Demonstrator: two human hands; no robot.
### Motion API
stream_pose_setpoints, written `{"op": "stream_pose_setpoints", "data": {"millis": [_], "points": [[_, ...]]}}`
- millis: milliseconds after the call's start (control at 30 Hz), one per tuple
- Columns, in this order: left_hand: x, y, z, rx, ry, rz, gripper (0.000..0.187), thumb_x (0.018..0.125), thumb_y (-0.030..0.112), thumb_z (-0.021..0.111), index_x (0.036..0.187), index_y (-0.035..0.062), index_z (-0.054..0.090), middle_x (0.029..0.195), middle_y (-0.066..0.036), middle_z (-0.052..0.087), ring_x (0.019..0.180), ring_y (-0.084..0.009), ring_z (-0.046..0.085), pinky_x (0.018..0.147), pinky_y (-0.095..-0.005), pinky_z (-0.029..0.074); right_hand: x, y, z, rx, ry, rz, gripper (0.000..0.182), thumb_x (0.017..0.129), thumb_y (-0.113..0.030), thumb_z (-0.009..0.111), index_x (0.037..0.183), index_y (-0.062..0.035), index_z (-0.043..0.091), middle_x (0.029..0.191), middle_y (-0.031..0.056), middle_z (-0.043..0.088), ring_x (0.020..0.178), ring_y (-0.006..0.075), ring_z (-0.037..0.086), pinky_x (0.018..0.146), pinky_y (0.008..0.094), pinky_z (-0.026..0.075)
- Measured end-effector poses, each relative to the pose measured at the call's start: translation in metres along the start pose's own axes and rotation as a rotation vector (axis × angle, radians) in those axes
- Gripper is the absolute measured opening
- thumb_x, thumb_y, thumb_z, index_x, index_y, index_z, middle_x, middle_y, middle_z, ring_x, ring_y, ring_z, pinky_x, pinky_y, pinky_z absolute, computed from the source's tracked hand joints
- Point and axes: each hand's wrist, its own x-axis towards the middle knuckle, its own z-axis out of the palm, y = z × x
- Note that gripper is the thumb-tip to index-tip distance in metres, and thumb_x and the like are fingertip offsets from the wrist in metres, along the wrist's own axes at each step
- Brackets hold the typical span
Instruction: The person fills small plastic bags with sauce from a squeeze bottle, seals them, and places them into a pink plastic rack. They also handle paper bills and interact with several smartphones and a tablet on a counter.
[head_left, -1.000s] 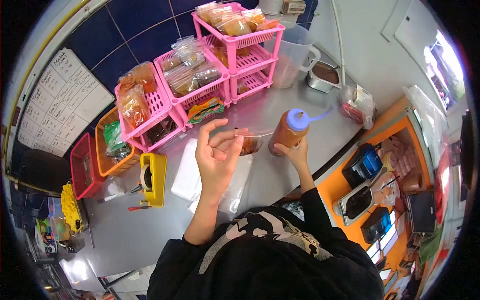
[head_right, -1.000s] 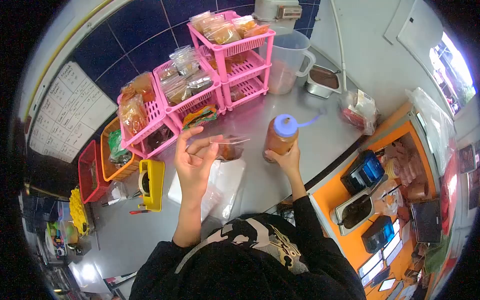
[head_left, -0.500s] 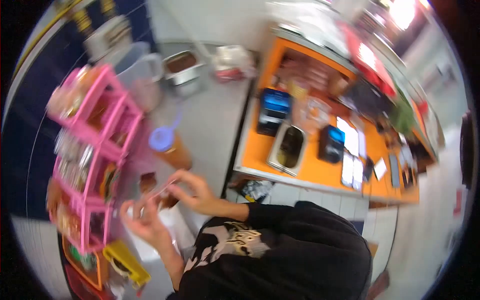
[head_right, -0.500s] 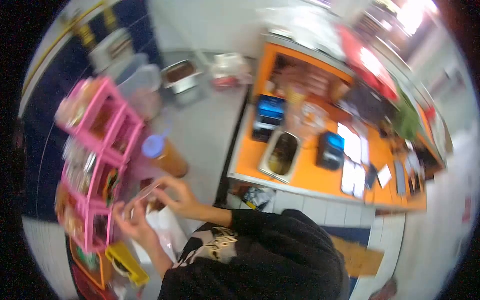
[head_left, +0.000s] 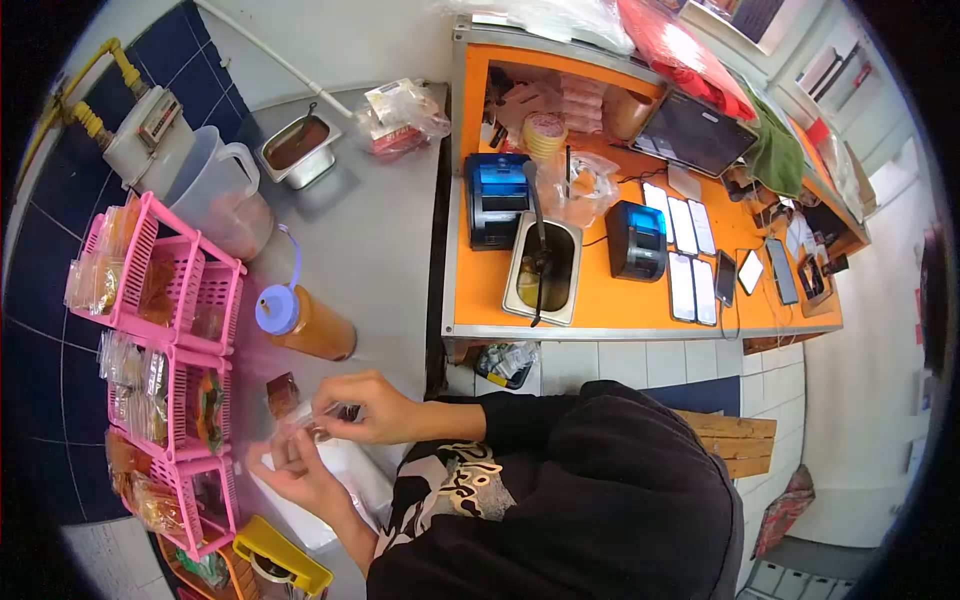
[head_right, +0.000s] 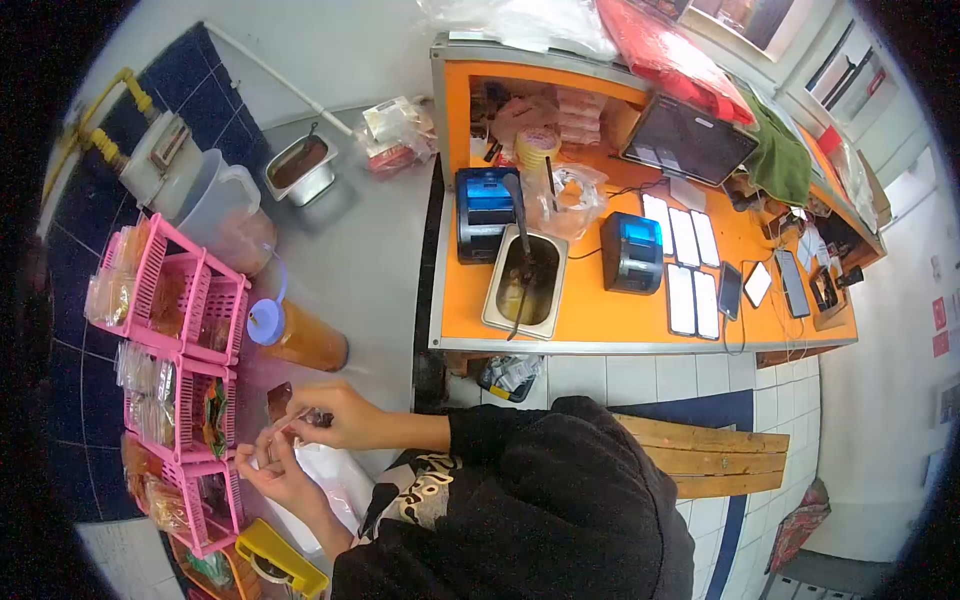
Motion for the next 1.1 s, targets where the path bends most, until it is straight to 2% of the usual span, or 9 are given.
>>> {"op": "stream_pose_setpoints", "data": {"millis": [167, 367, 633, 700, 800, 900, 1000, 1067, 1100], "points": [[-0.001, -0.018, -0.008, 0.012, 0.0, 0.02, 0.04, 0.088, 0.004, 0.059, 0.114, 0.0057, 0.029, 0.098, -0.017, 0.059, 0.089, -0.0203, 0.06, 0.078, -0.0315, 0.048, 0.003, 0.0, 0.002, -0.061, -0.078, -0.048, 0.011, 0.076, -0.001, 0.065, 0.083, 0.0012, 0.057, 0.077, 0.0112, 0.059, 0.07, 0.024, 0.061, 0.061, 0.0317, 0.047], [0.001, -0.015, -0.007, -0.032, -0.177, 0.028, 0.041, 0.089, -0.003, 0.056, 0.113, 0.0096, 0.026, 0.092, -0.014, 0.057, 0.082, -0.0168, 0.056, 0.077, -0.0273, 0.046, 0.002, 0.015, 0.004, -0.076, -0.128, -0.05, 0.009, 0.076, -0.001, 0.066, 0.079, 0.0014, 0.058, 0.076, 0.0115, 0.059, 0.068, 0.024, 0.061, 0.061, 0.0327, 0.049], [0.015, -0.022, -0.036, 0.022, -0.179, 0.068, 0.043, 0.084, -0.002, 0.063, 0.102, 0.0097, 0.026, 0.078, -0.011, 0.062, 0.075, -0.0153, 0.058, 0.071, -0.0251, 0.047, 0.004, 0.015, 0.004, -0.144, -0.195, 0.001, 0.01, 0.072, 0.005, 0.063, 0.08, -0.0003, 0.066, 0.075, 0.014, 0.065, 0.068, 0.0288, 0.065, 0.061, 0.0343, 0.051], [0.017, -0.017, -0.04, -0.072, -0.107, -0.04, 0.046, 0.081, -0.002, 0.067, 0.102, 0.0086, 0.028, 0.074, -0.01, 0.064, 0.071, -0.0146, 0.059, 0.07, -0.0239, 0.047, 0.003, 0.012, 0.004, -0.136, -0.201, 0.004, 0.013, 0.071, 0.006, 0.063, 0.082, -0.0007, 0.067, 0.076, 0.0144, 0.066, 0.068, 0.0287, 0.066, 0.061, 0.0336, 0.052], [0.021, -0.029, -0.049, -0.044, -0.161, -0.117, 0.053, 0.081, -0.002, 0.068, 0.121, 0.0044, 0.034, 0.078, -0.009, 0.066, 0.072, -0.0131, 0.061, 0.067, -0.0212, 0.046, 0.003, 0.015, 0.0, -0.265, -0.264, 0.094, 0.022, 0.075, 0.012, 0.057, 0.09, 0.0008, 0.068, 0.085, 0.0145, 0.068, 0.073, 0.0232, 0.068, 0.066, 0.0301, 0.053], [0.05, -0.057, -0.062, -0.156, -0.126, -0.235, 0.039, 0.085, 0.002, 0.063, 0.117, 0.003, 0.041, 0.089, -0.014, 0.067, 0.083, -0.0185, 0.064, 0.078, -0.0294, 0.051, 0.002, 0.029, -0.012, -0.331, -0.162, 0.21, 0.022, 0.075, 0.013, 0.055, 0.088, 0.0011, 0.068, 0.081, 0.0146, 0.067, 0.07, 0.0221, 0.067, 0.065, 0.0275, 0.052], [0.082, -0.12, -0.081, 0.359, -0.06, -0.093, 0.035, 0.081, 0.005, 0.067, 0.11, 0.0004, 0.048, 0.097, -0.019, 0.064, 0.088, -0.0274, 0.064, 0.08, -0.0341, 0.05, 0.006, 0.035, -0.026, -0.356, -0.141, 0.19, 0.016, 0.076, 0.01, 0.057, 0.087, 0.0015, 0.066, 0.079, 0.014, 0.066, 0.069, 0.0218, 0.065, 0.065, 0.0271, 0.051], [0.095, -0.145, -0.083, 0.853, -0.147, 0.08, 0.038, 0.078, 0.01, 0.071, 0.107, -0.0007, 0.05, 0.1, -0.022, 0.061, 0.094, -0.0367, 0.06, 0.083, -0.0395, 0.048, 0.005, 0.038, -0.028, -0.487, -0.208, 0.133, 0.013, 0.077, 0.008, 0.06, 0.086, 0.0016, 0.065, 0.08, 0.0138, 0.066, 0.07, 0.0221, 0.065, 0.065, 0.0279, 0.05], [0.1, -0.153, -0.083, 0.859, -0.131, 0.079, 0.038, 0.078, 0.01, 0.071, 0.107, -0.0007, 0.05, 0.1, -0.022, 0.061, 0.094, -0.0367, 0.06, 0.083, -0.0395, 0.048, 0.006, 0.039, -0.026, -0.479, -0.22, 0.125, 0.013, 0.077, 0.008, 0.06, 0.086, 0.0016, 0.065, 0.08, 0.0138, 0.066, 0.07, 0.0221, 0.065, 0.065, 0.0279, 0.05]]}}
